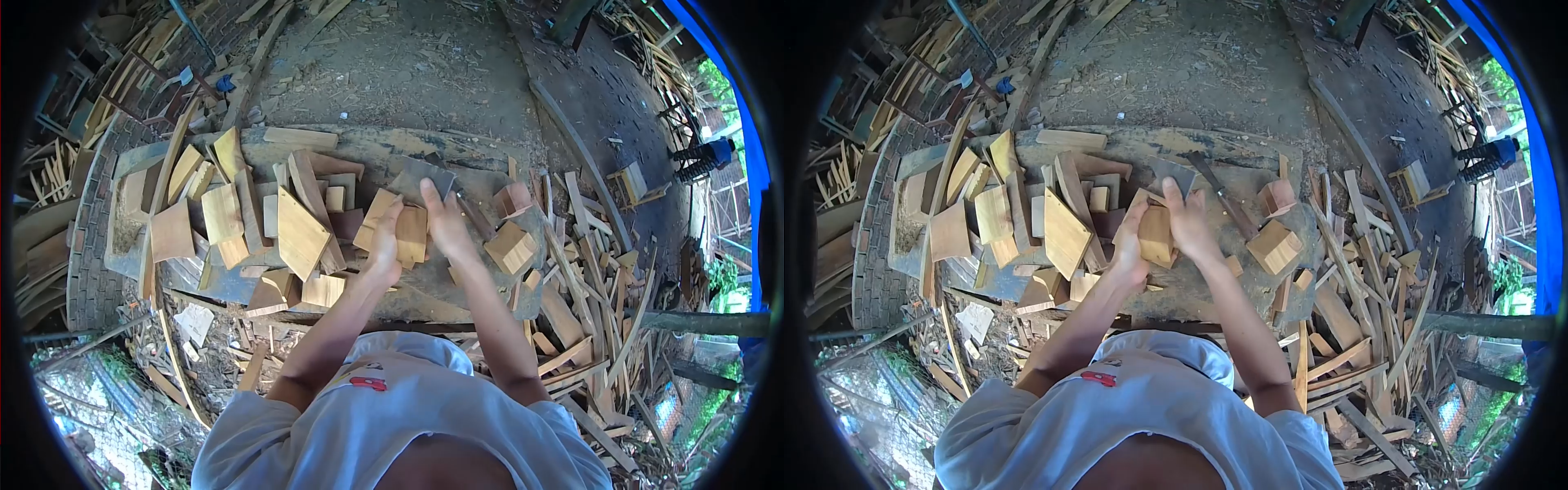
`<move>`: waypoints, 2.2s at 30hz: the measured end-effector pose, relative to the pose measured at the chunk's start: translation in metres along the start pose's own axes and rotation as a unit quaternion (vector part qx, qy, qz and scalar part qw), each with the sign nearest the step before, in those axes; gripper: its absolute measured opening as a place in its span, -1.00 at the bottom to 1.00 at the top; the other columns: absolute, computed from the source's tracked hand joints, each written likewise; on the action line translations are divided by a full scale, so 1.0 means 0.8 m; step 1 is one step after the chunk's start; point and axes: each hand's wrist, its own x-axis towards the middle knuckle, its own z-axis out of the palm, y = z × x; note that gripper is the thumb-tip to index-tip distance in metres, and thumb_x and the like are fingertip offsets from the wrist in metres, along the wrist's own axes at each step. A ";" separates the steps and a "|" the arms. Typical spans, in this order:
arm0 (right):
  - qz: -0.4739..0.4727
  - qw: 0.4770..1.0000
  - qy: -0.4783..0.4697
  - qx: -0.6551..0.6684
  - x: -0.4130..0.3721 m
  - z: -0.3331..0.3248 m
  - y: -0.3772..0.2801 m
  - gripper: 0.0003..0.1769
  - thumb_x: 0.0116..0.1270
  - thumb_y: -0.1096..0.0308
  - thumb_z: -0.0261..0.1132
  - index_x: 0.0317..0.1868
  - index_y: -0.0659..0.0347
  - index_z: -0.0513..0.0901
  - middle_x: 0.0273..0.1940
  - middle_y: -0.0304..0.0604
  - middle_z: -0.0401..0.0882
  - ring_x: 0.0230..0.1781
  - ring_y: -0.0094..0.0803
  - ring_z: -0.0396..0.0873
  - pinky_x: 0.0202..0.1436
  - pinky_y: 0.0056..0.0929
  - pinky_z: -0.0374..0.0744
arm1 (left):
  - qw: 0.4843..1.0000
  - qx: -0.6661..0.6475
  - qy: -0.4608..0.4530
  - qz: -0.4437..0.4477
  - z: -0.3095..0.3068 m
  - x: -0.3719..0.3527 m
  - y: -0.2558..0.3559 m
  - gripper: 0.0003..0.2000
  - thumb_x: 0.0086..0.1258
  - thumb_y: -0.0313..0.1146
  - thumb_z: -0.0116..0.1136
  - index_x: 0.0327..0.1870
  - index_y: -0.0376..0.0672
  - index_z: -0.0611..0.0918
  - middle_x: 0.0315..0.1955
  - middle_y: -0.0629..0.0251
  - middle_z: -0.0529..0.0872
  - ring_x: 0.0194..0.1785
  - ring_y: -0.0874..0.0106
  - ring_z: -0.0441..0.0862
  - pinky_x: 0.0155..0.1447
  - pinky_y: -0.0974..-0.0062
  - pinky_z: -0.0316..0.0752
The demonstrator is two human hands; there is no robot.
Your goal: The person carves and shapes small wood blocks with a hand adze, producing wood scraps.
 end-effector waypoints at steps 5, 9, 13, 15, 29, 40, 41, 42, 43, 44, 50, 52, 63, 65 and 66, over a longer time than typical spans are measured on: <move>0.123 0.961 -0.070 0.237 -0.002 -0.024 -0.011 -0.25 0.33 -0.24 0.01 0.16 0.34 0.39 0.00 0.08 0.49 0.07 -0.14 0.42 0.19 -0.24 0.31 | 0.991 -0.059 -0.114 -0.050 -0.021 0.020 0.003 -0.55 0.39 0.09 -0.18 -0.09 -0.15 0.49 -0.39 0.20 0.64 -0.32 0.35 0.62 -0.35 0.25 0.52; -0.147 0.985 -0.006 -0.095 -0.057 0.003 -0.028 -0.42 0.40 -0.08 -0.03 0.02 0.34 0.49 -0.12 0.09 0.52 -0.06 -0.09 0.31 0.08 -0.25 0.32 | 0.996 -0.077 -0.045 -0.015 -0.016 0.040 0.010 -0.61 0.44 0.01 -0.20 -0.06 -0.14 0.49 -0.27 0.25 0.63 -0.21 0.39 0.61 -0.09 0.37 0.51; -0.143 0.987 -0.004 -0.080 -0.034 -0.002 -0.025 -0.48 0.43 0.00 -0.05 -0.03 0.33 0.53 -0.16 0.09 0.52 -0.11 -0.04 0.28 0.05 -0.21 0.30 | 0.997 -0.058 -0.048 0.015 -0.008 0.029 -0.002 -0.64 0.45 -0.04 -0.17 -0.01 -0.10 0.51 -0.17 0.33 0.63 -0.09 0.48 0.59 0.05 0.48 0.44; -0.137 0.986 0.009 -0.094 -0.034 -0.002 -0.020 -0.49 0.43 0.00 -0.05 -0.02 0.33 0.53 -0.16 0.10 0.52 -0.11 -0.03 0.28 0.06 -0.21 0.30 | 0.997 -0.060 -0.042 0.008 -0.003 0.020 -0.003 -0.64 0.45 -0.03 -0.17 -0.01 -0.09 0.51 -0.16 0.33 0.63 -0.09 0.48 0.59 0.04 0.47 0.45; -0.175 0.978 0.017 -0.109 -0.073 0.006 -0.034 -0.56 0.44 0.11 -0.04 0.01 0.35 0.50 -0.10 0.12 0.51 -0.14 0.00 0.30 0.03 -0.14 0.32 | 0.996 -0.059 -0.045 -0.055 -0.006 0.019 0.034 -0.63 0.45 -0.09 -0.18 0.06 -0.15 0.48 -0.09 0.31 0.59 -0.01 0.44 0.54 0.12 0.45 0.39; -0.206 0.967 0.020 -0.150 -0.042 0.006 -0.023 -0.60 0.41 0.17 0.02 0.09 0.28 0.48 -0.22 0.06 0.51 -0.21 -0.08 0.34 -0.06 -0.23 0.37 | 0.999 -0.007 -0.024 0.044 0.005 0.003 0.032 -0.64 0.45 -0.05 -0.24 0.00 -0.11 0.47 -0.15 0.26 0.61 -0.09 0.39 0.59 0.04 0.41 0.46; -0.206 0.967 0.020 -0.151 -0.045 0.007 -0.024 -0.60 0.41 0.17 0.02 0.09 0.28 0.48 -0.22 0.06 0.51 -0.21 -0.08 0.34 -0.06 -0.23 0.37 | 0.995 -0.007 -0.043 0.094 -0.015 0.033 0.000 -0.63 0.46 -0.05 -0.24 -0.02 -0.13 0.48 -0.17 0.25 0.62 -0.09 0.38 0.59 0.04 0.40 0.46; -0.194 0.968 0.031 -0.154 -0.046 0.009 -0.027 -0.60 0.41 0.17 0.02 0.08 0.29 0.49 -0.22 0.07 0.51 -0.21 -0.08 0.34 -0.07 -0.22 0.38 | 0.994 -0.008 -0.045 0.097 -0.010 0.027 0.008 -0.63 0.46 -0.05 -0.24 -0.02 -0.13 0.48 -0.17 0.25 0.62 -0.09 0.38 0.59 0.04 0.40 0.46; -0.183 0.970 0.042 -0.157 -0.046 0.011 -0.031 -0.60 0.41 0.16 0.02 0.07 0.29 0.50 -0.23 0.08 0.51 -0.21 -0.08 0.35 -0.07 -0.21 0.39 | 0.997 -0.033 -0.033 0.056 -0.003 0.016 0.022 -0.66 0.47 -0.07 -0.23 0.01 -0.10 0.47 -0.16 0.29 0.61 -0.08 0.42 0.58 0.03 0.42 0.45; -0.185 0.969 0.041 -0.158 -0.052 0.012 -0.032 -0.60 0.41 0.16 0.02 0.07 0.29 0.50 -0.23 0.08 0.51 -0.21 -0.08 0.35 -0.07 -0.21 0.39 | 0.998 -0.058 -0.018 0.010 -0.003 0.009 0.028 -0.68 0.48 -0.09 -0.21 0.03 -0.07 0.46 -0.15 0.33 0.60 -0.07 0.45 0.56 0.02 0.43 0.45; -0.142 0.976 0.010 -0.166 -0.033 0.008 -0.031 -0.56 0.42 0.11 -0.01 0.04 0.32 0.51 -0.21 0.09 0.51 -0.19 -0.05 0.35 -0.07 -0.14 0.39 | 0.992 0.043 0.011 0.119 -0.008 0.012 0.009 -0.63 0.47 -0.06 -0.24 -0.02 -0.16 0.49 -0.19 0.27 0.60 -0.13 0.43 0.57 0.01 0.42 0.43; -0.165 0.971 0.018 -0.172 -0.043 0.014 -0.033 -0.55 0.43 0.10 -0.04 0.03 0.31 0.50 -0.18 0.11 0.51 -0.19 -0.03 0.34 -0.05 -0.15 0.39 | 0.989 0.017 0.025 0.148 0.001 0.010 0.016 -0.65 0.48 -0.09 -0.25 -0.03 -0.15 0.49 -0.21 0.27 0.59 -0.14 0.43 0.57 0.00 0.42 0.44; -0.207 0.968 -0.001 -0.139 -0.073 0.019 -0.034 -0.57 0.38 0.14 0.05 0.07 0.32 0.48 -0.20 0.11 0.51 -0.16 -0.03 0.33 -0.05 -0.14 0.38 | 0.997 -0.072 -0.031 0.023 -0.026 0.034 0.022 -0.66 0.49 -0.10 -0.23 0.00 -0.16 0.46 -0.21 0.28 0.57 -0.12 0.44 0.54 0.03 0.43 0.40; -0.171 0.975 -0.025 -0.138 -0.072 0.016 -0.037 -0.56 0.41 0.12 0.02 0.04 0.35 0.48 -0.18 0.13 0.49 -0.12 -0.01 0.32 0.01 -0.15 0.34 | 0.998 -0.044 -0.026 0.048 -0.038 0.043 0.014 -0.67 0.48 -0.10 -0.23 -0.02 -0.15 0.46 -0.22 0.29 0.57 -0.13 0.45 0.54 0.02 0.44 0.41; -0.137 0.979 -0.048 -0.140 -0.068 0.014 -0.038 -0.53 0.44 0.09 -0.02 0.00 0.39 0.49 -0.15 0.16 0.47 -0.08 0.02 0.30 0.06 -0.16 0.31 | 0.997 -0.019 -0.024 0.075 -0.036 0.040 0.015 -0.67 0.48 -0.09 -0.23 -0.04 -0.14 0.47 -0.23 0.30 0.57 -0.14 0.46 0.54 0.01 0.44 0.41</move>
